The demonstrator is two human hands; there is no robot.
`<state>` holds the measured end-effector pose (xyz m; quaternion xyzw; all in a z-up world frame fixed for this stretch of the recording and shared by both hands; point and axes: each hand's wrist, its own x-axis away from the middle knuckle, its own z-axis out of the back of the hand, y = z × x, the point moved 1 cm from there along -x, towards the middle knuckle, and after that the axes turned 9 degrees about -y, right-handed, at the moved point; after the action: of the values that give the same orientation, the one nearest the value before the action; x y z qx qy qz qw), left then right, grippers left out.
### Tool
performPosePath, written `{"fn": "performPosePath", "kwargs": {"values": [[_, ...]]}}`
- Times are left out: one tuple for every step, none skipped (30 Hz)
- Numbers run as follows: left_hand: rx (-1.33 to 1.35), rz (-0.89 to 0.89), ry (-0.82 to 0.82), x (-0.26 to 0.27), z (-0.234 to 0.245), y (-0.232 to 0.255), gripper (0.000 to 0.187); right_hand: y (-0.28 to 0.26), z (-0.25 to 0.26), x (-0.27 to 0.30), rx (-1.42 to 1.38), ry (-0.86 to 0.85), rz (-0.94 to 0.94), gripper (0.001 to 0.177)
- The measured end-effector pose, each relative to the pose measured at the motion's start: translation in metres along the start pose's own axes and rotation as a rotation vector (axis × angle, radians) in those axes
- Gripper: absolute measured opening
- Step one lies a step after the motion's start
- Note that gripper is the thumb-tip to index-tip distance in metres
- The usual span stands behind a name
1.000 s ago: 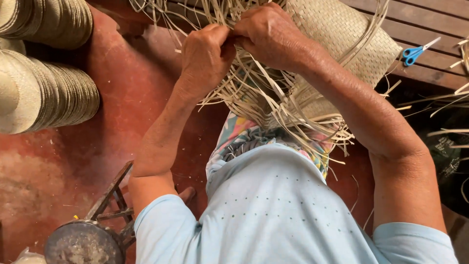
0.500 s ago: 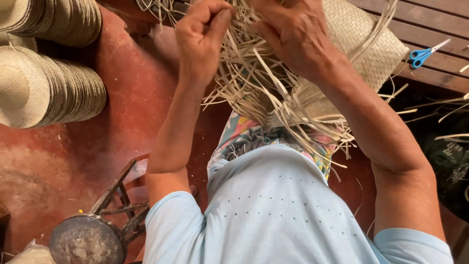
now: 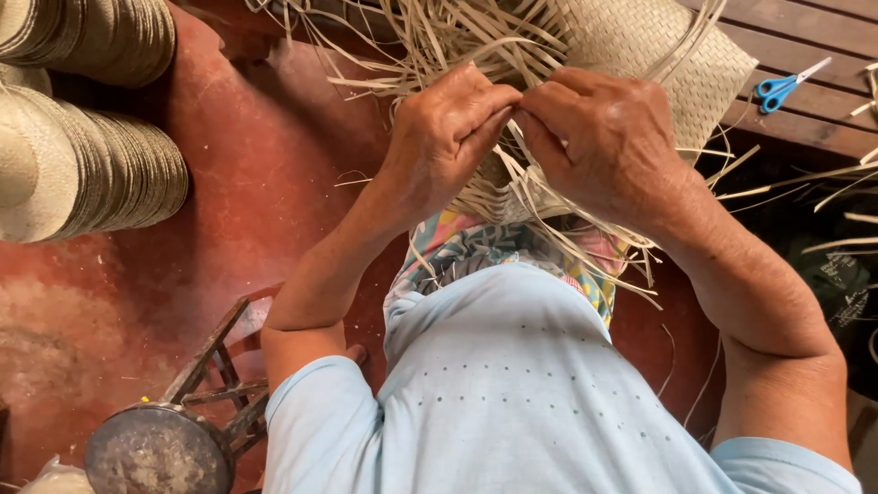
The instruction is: Weaving a hat using dried plant fibers on a wooden workbench.
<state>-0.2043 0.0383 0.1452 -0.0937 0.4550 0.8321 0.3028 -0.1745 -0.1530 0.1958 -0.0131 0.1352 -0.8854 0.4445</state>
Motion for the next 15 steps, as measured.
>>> {"fn": "performPosePath", "kwargs": {"values": [[0.01,0.011,-0.009,0.001,-0.004,-0.002,0.021,0.0,-0.004,0.003,-0.039,-0.011,-0.033,0.025],[0.02,0.023,-0.017,0.003,-0.008,-0.005,0.017,0.0,-0.008,0.005,-0.078,-0.023,-0.065,0.029],[0.021,0.021,-0.016,0.002,-0.011,-0.008,0.017,0.006,-0.019,0.007,-0.077,-0.023,-0.065,0.029],[0.115,0.023,-0.007,0.002,-0.013,-0.012,0.012,0.011,-0.03,0.009,-0.182,0.008,-0.016,0.024],[0.208,0.026,0.005,0.003,-0.016,-0.015,0.012,0.015,-0.041,0.01,-0.288,0.038,0.037,0.02],[0.207,0.025,0.007,0.007,-0.02,-0.021,0.012,0.019,-0.056,0.018,-0.286,0.037,0.039,0.02],[0.156,0.04,0.021,0.01,-0.023,-0.027,0.017,0.024,-0.069,0.024,-0.393,0.06,0.032,0.023],[0.105,0.054,0.035,0.013,-0.027,-0.034,0.022,0.029,-0.083,0.031,-0.5,0.084,0.025,0.026],[0.104,0.057,0.039,0.022,-0.031,-0.049,0.022,0.03,-0.091,0.039,-0.501,0.081,0.029,0.026],[0.018,0.085,0.006,0.031,-0.036,-0.064,0.021,0.032,-0.099,0.048,-0.596,0.081,-0.017,0.023],[-0.065,0.113,-0.03,0.04,-0.041,-0.078,0.021,0.033,-0.108,0.058,-0.692,0.079,-0.067,0.021],[-0.065,0.117,-0.03,0.048,-0.04,-0.089,0.021,0.032,-0.11,0.067,-0.695,0.076,-0.066,0.021],[-0.127,0.138,-0.034,0.054,-0.04,-0.1,0.02,0.031,-0.113,0.076,-0.707,0.071,-0.088,0.022],[-0.188,0.16,-0.037,0.061,-0.038,-0.11,0.02,0.031,-0.115,0.085,-0.719,0.065,-0.109,0.023],[-0.191,0.161,-0.036,0.067,-0.035,-0.122,0.02,0.025,-0.114,0.089,-0.72,0.065,-0.106,0.023]]}}
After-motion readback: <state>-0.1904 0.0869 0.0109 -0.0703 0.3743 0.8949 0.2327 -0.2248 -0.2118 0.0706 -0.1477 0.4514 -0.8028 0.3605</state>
